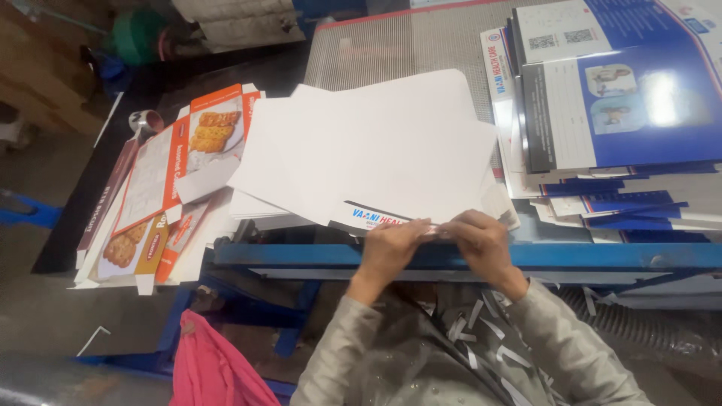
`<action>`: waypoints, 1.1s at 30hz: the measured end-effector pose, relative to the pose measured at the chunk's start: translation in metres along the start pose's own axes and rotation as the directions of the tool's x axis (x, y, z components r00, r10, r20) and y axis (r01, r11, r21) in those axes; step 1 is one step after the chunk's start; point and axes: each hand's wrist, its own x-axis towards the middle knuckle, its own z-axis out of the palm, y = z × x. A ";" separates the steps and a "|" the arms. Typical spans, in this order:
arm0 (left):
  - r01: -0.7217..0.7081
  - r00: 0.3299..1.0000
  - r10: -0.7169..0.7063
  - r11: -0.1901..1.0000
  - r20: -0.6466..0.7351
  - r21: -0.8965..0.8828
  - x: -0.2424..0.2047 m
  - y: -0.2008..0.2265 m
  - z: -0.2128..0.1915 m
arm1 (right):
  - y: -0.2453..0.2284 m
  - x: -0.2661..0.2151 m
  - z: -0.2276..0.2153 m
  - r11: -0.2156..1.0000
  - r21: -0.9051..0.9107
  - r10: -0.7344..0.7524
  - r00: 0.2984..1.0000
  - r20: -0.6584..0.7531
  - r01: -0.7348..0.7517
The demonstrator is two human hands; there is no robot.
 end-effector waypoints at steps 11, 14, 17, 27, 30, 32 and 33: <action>0.036 0.876 -0.047 0.999 -0.479 -0.033 0.014 -0.030 -0.124 | -0.073 0.050 -0.065 0.915 -0.167 -0.395 0.900 -0.183 0.368; 0.053 0.489 -0.459 0.865 -0.742 -0.499 0.059 -0.022 -0.156 | -0.057 0.044 -0.067 0.821 -0.330 -0.494 0.870 -0.001 0.466; -0.311 0.647 -0.554 0.436 -0.524 -0.844 0.101 -0.009 -0.189 | -0.017 0.023 -0.053 0.687 -0.552 -0.438 0.875 0.206 0.473; 0.266 0.954 -0.203 0.219 0.223 -0.939 0.207 -0.014 -0.033 | 0.049 -0.019 -0.148 0.398 -0.888 -0.209 0.966 0.155 0.229; 0.097 0.972 0.151 0.446 0.181 -0.890 0.203 0.008 0.031 | 0.059 -0.011 -0.153 0.396 -0.916 -0.103 0.995 0.019 0.059; 0.582 0.759 -0.328 0.729 0.562 -0.361 0.198 0.024 0.062 | 0.080 -0.010 -0.145 0.242 -0.970 0.010 1.000 -0.018 -0.019; 0.579 0.755 -0.338 0.745 0.563 -0.330 0.184 0.023 0.065 | 0.096 -0.010 -0.141 0.233 -0.972 0.009 1.000 -0.029 -0.030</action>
